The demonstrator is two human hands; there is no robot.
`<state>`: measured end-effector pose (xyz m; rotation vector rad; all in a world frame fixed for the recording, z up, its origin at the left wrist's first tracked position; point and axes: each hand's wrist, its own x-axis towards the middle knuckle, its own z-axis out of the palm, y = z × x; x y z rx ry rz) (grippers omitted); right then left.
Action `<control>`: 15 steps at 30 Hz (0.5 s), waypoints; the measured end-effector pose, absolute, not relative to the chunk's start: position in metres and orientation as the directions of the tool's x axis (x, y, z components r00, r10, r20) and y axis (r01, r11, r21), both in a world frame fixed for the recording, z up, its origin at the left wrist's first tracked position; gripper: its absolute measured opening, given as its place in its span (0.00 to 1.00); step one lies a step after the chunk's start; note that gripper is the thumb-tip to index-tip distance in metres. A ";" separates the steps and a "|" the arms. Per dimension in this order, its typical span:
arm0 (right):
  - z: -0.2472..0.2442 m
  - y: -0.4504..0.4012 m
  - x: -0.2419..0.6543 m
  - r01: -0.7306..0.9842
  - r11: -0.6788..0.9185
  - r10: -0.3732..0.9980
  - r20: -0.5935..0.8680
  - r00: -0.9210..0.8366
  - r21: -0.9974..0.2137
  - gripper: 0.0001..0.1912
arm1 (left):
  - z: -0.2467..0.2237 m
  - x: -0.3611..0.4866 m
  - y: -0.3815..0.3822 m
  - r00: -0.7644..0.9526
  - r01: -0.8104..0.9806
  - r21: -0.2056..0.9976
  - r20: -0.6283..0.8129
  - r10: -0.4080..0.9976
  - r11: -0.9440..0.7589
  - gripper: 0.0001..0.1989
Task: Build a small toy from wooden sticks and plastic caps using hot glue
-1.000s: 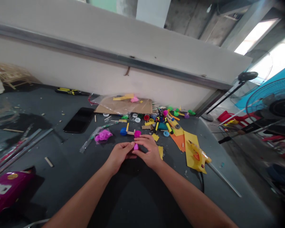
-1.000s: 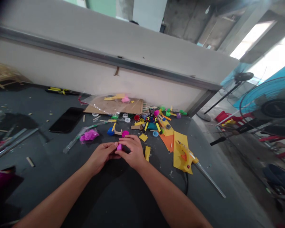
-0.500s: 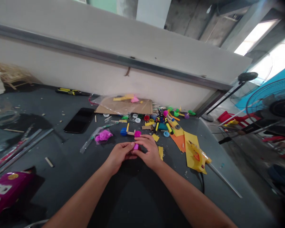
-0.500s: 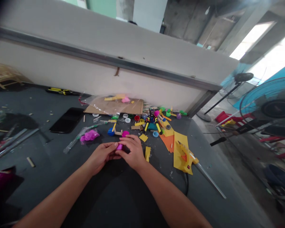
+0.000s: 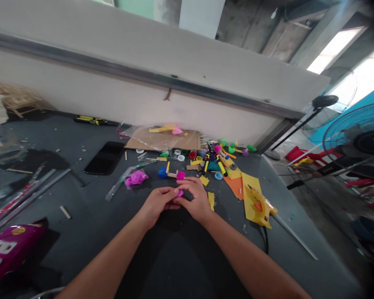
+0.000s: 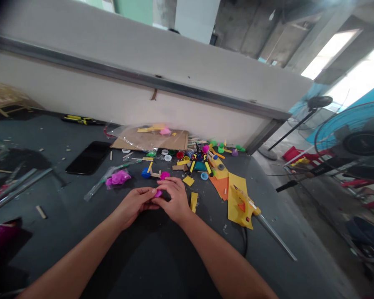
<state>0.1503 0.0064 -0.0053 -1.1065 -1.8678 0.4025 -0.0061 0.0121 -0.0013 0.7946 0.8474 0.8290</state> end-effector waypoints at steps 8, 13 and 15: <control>-0.002 0.006 0.151 0.484 0.540 0.833 0.518 -0.193 -0.688 0.08 | -0.003 -0.006 0.013 0.401 -0.291 0.844 -0.320 0.858 0.451 0.13; -0.004 0.006 0.151 0.472 0.548 0.830 0.521 -0.200 -0.691 0.12 | -0.003 -0.006 0.013 0.402 -0.285 0.842 -0.329 0.854 0.458 0.12; -0.004 0.006 0.151 0.470 0.565 0.820 0.525 -0.227 -0.678 0.13 | -0.003 -0.006 0.013 0.395 -0.287 0.842 -0.330 0.858 0.456 0.12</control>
